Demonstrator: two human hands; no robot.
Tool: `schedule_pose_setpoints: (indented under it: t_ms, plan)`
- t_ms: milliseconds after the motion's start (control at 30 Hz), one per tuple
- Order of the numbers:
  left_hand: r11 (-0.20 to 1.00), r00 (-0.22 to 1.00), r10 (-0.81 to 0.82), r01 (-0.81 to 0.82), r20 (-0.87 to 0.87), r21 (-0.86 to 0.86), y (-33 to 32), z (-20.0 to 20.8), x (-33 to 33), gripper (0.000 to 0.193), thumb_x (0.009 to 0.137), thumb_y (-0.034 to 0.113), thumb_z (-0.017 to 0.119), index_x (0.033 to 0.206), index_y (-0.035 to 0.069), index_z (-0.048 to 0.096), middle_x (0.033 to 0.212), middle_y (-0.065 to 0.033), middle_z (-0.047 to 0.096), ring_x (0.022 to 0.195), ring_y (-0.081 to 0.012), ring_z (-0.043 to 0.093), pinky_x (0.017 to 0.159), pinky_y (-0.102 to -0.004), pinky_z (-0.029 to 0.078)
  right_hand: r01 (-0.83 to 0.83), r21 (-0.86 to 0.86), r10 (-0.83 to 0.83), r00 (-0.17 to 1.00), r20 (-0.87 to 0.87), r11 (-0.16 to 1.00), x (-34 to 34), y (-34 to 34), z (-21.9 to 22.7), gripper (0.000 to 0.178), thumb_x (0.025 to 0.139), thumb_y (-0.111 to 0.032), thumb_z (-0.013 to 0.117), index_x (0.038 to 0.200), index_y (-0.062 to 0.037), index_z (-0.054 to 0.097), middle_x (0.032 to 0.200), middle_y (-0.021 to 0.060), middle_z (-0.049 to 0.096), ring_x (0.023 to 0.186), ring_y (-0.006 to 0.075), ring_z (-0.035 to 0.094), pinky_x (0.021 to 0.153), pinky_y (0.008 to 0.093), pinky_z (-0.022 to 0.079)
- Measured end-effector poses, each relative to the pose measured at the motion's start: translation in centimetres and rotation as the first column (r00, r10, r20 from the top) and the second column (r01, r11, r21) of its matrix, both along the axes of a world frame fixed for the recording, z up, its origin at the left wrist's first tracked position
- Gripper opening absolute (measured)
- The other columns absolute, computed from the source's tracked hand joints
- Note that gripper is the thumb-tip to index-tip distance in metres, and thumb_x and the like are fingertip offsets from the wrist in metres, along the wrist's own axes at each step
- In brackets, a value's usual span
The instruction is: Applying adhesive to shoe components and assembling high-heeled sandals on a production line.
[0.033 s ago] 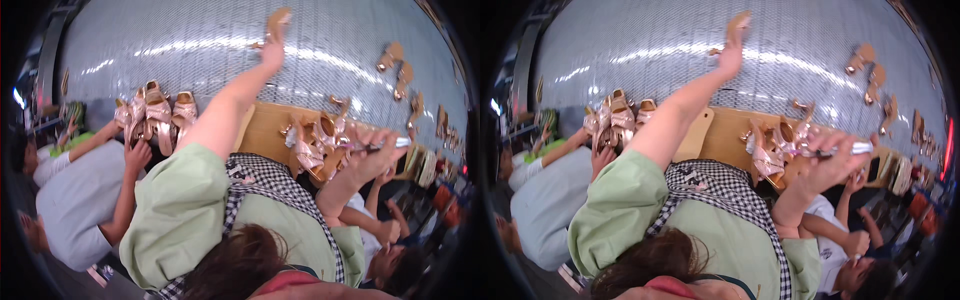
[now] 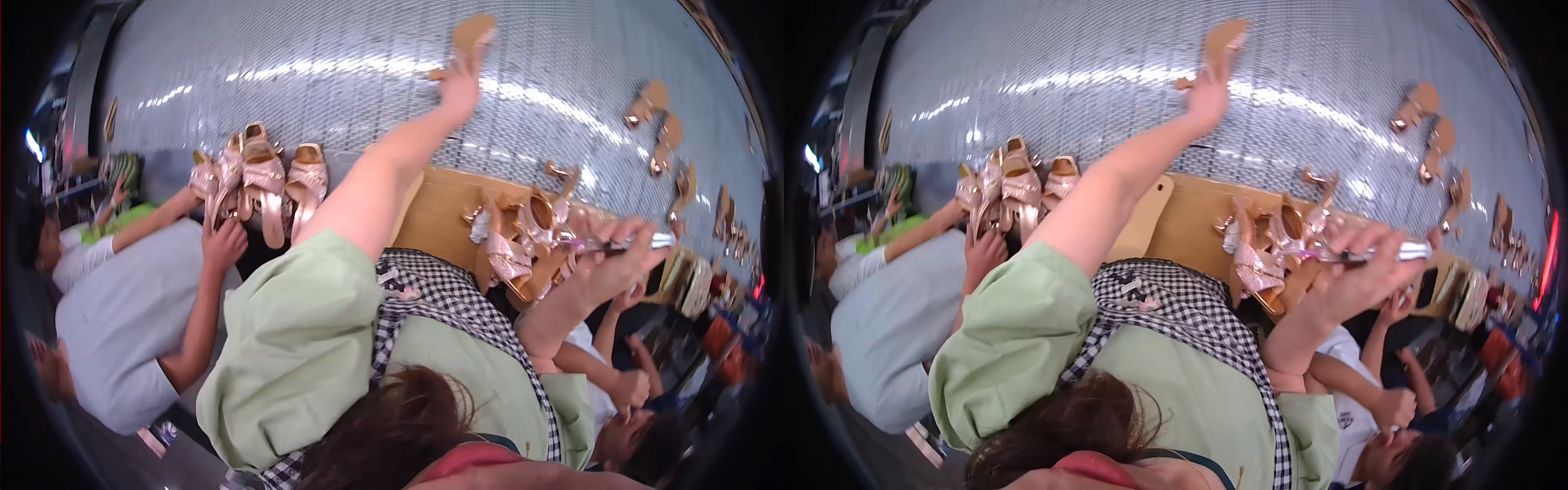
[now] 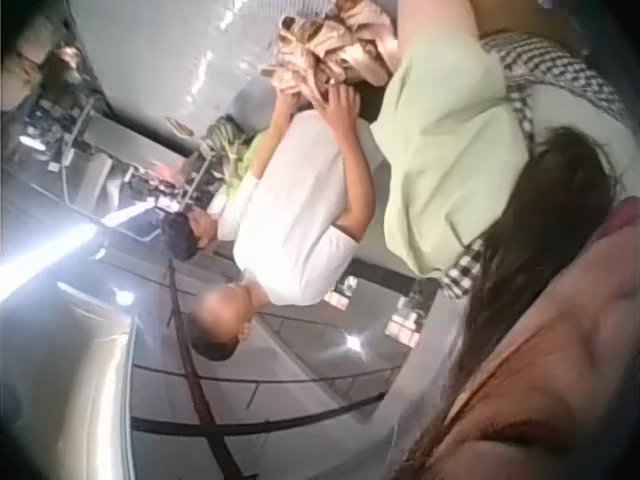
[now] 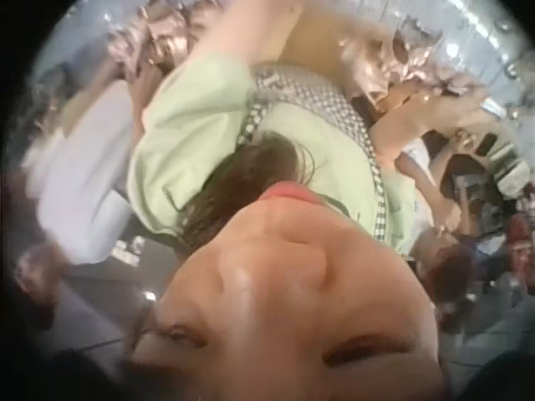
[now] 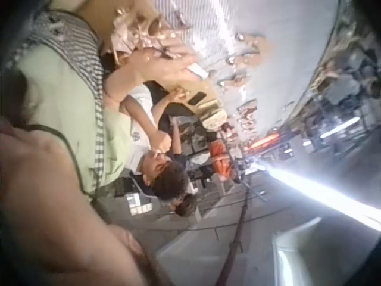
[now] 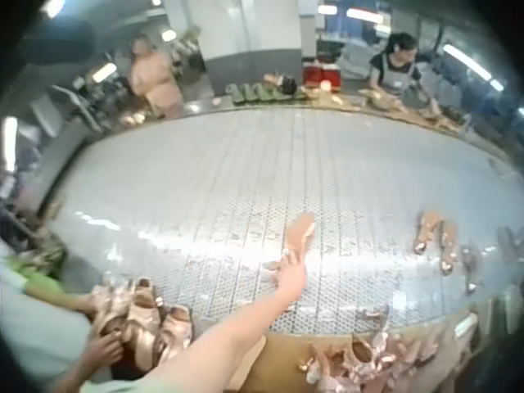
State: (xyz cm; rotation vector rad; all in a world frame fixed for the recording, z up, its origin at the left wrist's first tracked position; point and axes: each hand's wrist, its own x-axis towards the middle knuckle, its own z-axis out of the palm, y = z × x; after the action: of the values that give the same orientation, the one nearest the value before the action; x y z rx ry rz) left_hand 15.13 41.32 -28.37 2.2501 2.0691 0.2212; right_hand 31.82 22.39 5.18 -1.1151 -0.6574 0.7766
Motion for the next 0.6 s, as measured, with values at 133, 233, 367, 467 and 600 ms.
schedule_pose_setpoints:
  t_ms: [133, 233, 367, 467, 600]
  plan:
    - [0.971, 0.974, -0.206, 0.191, 0.094, 0.144, -4.4, 2.0, 1.2, 0.062, 0.091, 0.011, 0.05, 0.151, 0.009, 0.037, 0.152, -0.0296, 0.035, 0.123, -0.0456, 0.053, 0.09, -0.0617, 0.05, 0.018, -0.077, -0.009, 0.994, 0.109, 0.997, -2.4, -0.3, 0.3, 0.043, 0.105, -0.018, 0.049, 0.143, -0.0156, 0.031, 0.064, 0.0041, 0.046, 0.044, 0.0117, 0.047, 0.044, 0.0298, 0.049]
    - [0.911, 0.871, -0.269, 0.368, 0.412, -0.184, -9.6, 9.4, -1.9, 0.048, 0.091, 0.014, 0.055, 0.138, 0.004, 0.053, 0.144, -0.0224, 0.05, 0.12, -0.0403, 0.058, 0.094, -0.0481, 0.053, 0.02, -0.095, -0.007, 0.99, 0.141, 0.995, -4.7, -1.0, 0.0, 0.042, 0.105, -0.02, 0.049, 0.144, -0.0159, 0.031, 0.064, 0.0038, 0.046, 0.044, 0.0104, 0.046, 0.043, 0.0271, 0.049]
    - [0.908, 0.569, -0.265, 0.42, 0.778, 0.001, -18.9, 13.1, -11.5, 0.037, 0.094, 0.022, 0.063, 0.128, 0.01, 0.062, 0.129, -0.0116, 0.065, 0.113, -0.031, 0.064, 0.096, -0.0426, 0.052, -0.104, -0.083, 0.114, 0.985, 0.13, 0.991, -7.8, -2.4, 0.2, 0.046, 0.104, -0.022, 0.052, 0.144, -0.0163, 0.03, 0.065, 0.004, 0.047, 0.043, 0.0102, 0.045, 0.039, 0.0274, 0.046]
    - [0.995, 0.681, 0.094, -0.098, 0.726, -0.037, -23.0, 17.3, -21.2, 0.036, 0.09, 0.017, 0.066, 0.124, 0.005, 0.065, 0.121, -0.0144, 0.068, 0.11, -0.0302, 0.066, 0.097, -0.039, 0.05, -0.112, -0.009, 0.112, 0.985, 0.132, 0.994, -9.3, -3.3, 1.4, 0.047, 0.104, -0.022, 0.053, 0.144, -0.0159, 0.029, 0.064, 0.0043, 0.048, 0.041, 0.0102, 0.045, 0.037, 0.0271, 0.045]
    - [0.77, 0.72, 0.622, -0.633, 0.309, -0.075, -36.6, 18.6, -35.2, 0.04, 0.09, 0.033, 0.065, 0.103, -0.004, 0.064, 0.101, -0.0253, 0.067, 0.097, -0.041, 0.064, 0.085, -0.046, 0.051, -0.197, 0.08, 0.19, 0.978, 0.089, 0.977, -12.5, -9.3, 1.5, 0.044, 0.104, -0.019, 0.052, 0.142, -0.0134, 0.031, 0.064, 0.0051, 0.053, 0.04, 0.0111, 0.048, 0.034, 0.0251, 0.043]
